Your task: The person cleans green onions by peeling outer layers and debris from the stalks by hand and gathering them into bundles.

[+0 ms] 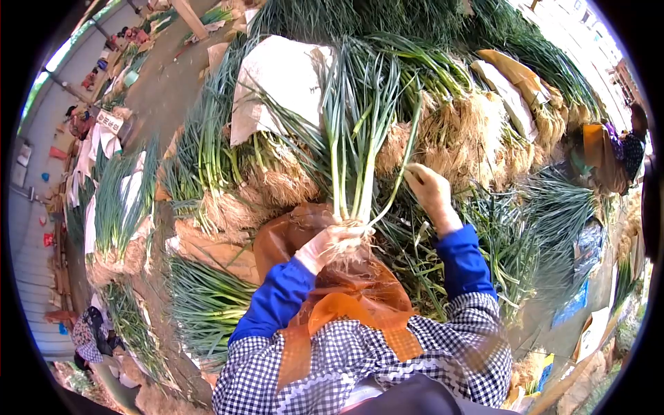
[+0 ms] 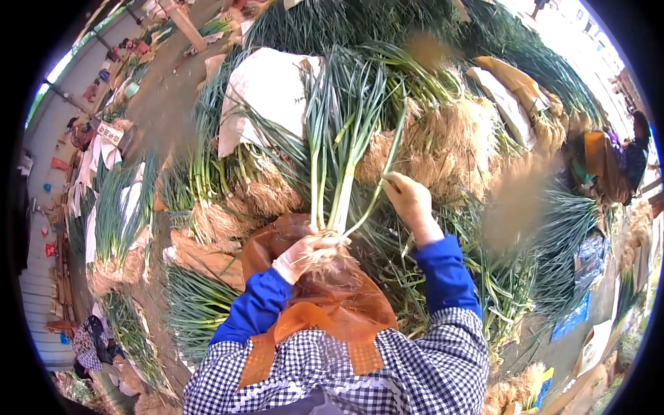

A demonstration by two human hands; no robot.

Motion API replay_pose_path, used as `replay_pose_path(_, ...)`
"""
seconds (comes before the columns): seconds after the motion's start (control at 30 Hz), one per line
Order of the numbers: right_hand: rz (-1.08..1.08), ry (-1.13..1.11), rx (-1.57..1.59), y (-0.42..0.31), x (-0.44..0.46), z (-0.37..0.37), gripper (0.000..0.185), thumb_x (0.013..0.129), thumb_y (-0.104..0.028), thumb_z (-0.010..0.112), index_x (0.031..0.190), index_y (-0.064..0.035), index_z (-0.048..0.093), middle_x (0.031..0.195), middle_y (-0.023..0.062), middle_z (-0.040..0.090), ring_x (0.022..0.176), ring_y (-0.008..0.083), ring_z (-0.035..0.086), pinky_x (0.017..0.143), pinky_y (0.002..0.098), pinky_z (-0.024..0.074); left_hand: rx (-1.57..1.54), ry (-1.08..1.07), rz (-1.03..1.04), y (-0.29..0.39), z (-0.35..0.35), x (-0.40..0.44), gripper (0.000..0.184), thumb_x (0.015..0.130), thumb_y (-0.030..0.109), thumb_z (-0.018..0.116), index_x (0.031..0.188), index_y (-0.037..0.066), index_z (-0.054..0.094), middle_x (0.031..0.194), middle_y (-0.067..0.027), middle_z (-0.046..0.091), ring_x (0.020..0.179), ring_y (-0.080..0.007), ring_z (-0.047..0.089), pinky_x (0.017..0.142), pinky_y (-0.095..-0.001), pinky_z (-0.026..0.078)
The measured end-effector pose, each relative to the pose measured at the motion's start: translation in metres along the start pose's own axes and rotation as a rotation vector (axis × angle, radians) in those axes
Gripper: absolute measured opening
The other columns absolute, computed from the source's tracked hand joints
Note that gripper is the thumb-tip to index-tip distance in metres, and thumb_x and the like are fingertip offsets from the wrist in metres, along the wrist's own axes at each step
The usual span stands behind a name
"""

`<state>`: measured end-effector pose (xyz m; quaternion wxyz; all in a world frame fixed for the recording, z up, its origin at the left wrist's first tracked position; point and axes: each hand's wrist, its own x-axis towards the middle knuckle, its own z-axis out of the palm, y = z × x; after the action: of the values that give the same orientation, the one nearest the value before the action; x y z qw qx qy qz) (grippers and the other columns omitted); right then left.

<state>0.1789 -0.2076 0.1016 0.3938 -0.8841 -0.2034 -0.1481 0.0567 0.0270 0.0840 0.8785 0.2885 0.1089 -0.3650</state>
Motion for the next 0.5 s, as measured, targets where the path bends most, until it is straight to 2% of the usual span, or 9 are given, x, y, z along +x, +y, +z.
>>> replay_pose_path(0.03,-0.005,-0.008,0.083,0.000,0.013,0.009,0.019,0.080,-0.020,0.064,0.098,-0.0126,0.064,0.084,0.0102,0.066,0.071,0.0229,0.065,0.063,0.0293,0.0507,0.045,0.133,0.073,0.007,0.016,-0.017,0.024,0.087,0.009,0.055,0.109,0.000,0.055,0.078,-0.0011,0.056,0.061,-0.0077,0.051,0.052,-0.0213,0.043)
replay_pose_path(0.07,-0.012,-0.017,0.163,0.002,0.024,0.018,0.021,0.080,-0.019,0.064,0.100,-0.0130,0.063,0.086,0.0097,0.066,0.072,0.0229,0.064,0.063,0.0294,0.0507,0.044,-0.059,0.099,0.014,0.001,-0.027,0.023,0.087,0.010,0.055,0.108,0.000,0.055,0.077,0.0000,0.054,0.059,-0.0072,0.050,0.053,-0.0215,0.043)
replay_pose_path(0.1,-0.025,-0.036,0.201,0.000,0.034,0.025,0.023,0.079,-0.019,0.064,0.102,-0.0133,0.063,0.088,0.0097,0.065,0.073,0.0234,0.064,0.064,0.0306,0.0507,0.407,-0.012,0.395,0.020,0.018,-0.048,0.024,0.088,0.009,0.053,0.111,0.001,0.053,0.074,0.0018,0.051,0.059,-0.0071,0.049,0.052,-0.0208,0.043)
replay_pose_path(0.23,-0.190,0.121,-0.042,0.063,0.082,0.058,0.037,0.076,-0.023,0.067,0.110,-0.0138,0.059,0.093,0.0087,0.064,0.081,0.0261,0.063,0.071,0.0358,0.0508,-0.062,0.143,0.900,0.102,0.110,-0.116,0.029,0.097,0.025,0.035,0.113,0.004,0.048,0.064,0.0038,0.047,0.039,-0.0023,0.035,0.029,-0.0180,0.029)
replay_pose_path(0.27,-0.220,0.249,-0.155,0.080,0.107,0.054,0.036,0.076,-0.024,0.067,0.109,-0.0129,0.059,0.094,0.0088,0.065,0.083,0.0267,0.062,0.071,0.0356,0.0510,0.147,0.283,1.176,0.118,0.146,-0.130,0.034,0.098,0.028,0.033,0.118,0.005,0.047,0.059,0.0054,0.044,0.036,-0.0027,0.035,0.031,-0.0161,0.034)
replay_pose_path(0.33,-0.060,0.286,-0.506,0.093,0.148,0.019,0.028,0.077,-0.020,0.067,0.103,-0.0111,0.061,0.100,0.0105,0.065,0.087,0.0263,0.063,0.075,0.0356,0.0505,0.050,-0.444,0.920,0.168,0.139,-0.171,0.040,0.097,0.027,0.034,0.132,0.007,0.036,0.062,-0.0005,0.048,0.036,-0.0063,0.038,0.033,-0.0205,0.036)
replay_pose_path(0.4,0.186,0.210,-0.722,0.116,0.182,-0.015,0.031,0.077,-0.032,0.065,0.099,-0.0101,0.064,0.094,0.0120,0.066,0.086,0.0278,0.064,0.076,0.0386,0.0497,0.407,-0.631,0.823,0.202,0.142,-0.199,0.044,0.097,0.036,0.030,0.128,0.006,0.040,0.058,-0.0011,0.047,0.034,-0.0071,0.039,0.033,-0.0211,0.037)
replay_pose_path(0.43,0.313,0.068,-0.727,0.133,0.187,-0.024,0.034,0.075,-0.036,0.066,0.094,-0.0088,0.066,0.091,0.0126,0.066,0.085,0.0295,0.064,0.076,0.0389,0.0496,0.278,-0.486,1.040,0.190,0.129,-0.207,0.042,0.098,0.036,0.030,0.126,0.007,0.042,0.058,-0.0011,0.047,0.034,-0.0069,0.039,0.032,-0.0225,0.037)
replay_pose_path(0.5,0.450,-0.235,-0.789,0.141,0.183,-0.030,0.040,0.073,-0.045,0.066,0.083,-0.0060,0.069,0.083,0.0137,0.067,0.081,0.0323,0.064,0.074,0.0383,0.0497,0.381,-0.470,1.090,0.185,0.119,-0.190,0.041,0.097,0.036,0.031,0.124,0.008,0.043,0.057,-0.0001,0.046,0.033,-0.0072,0.038,0.032,-0.0236,0.037)
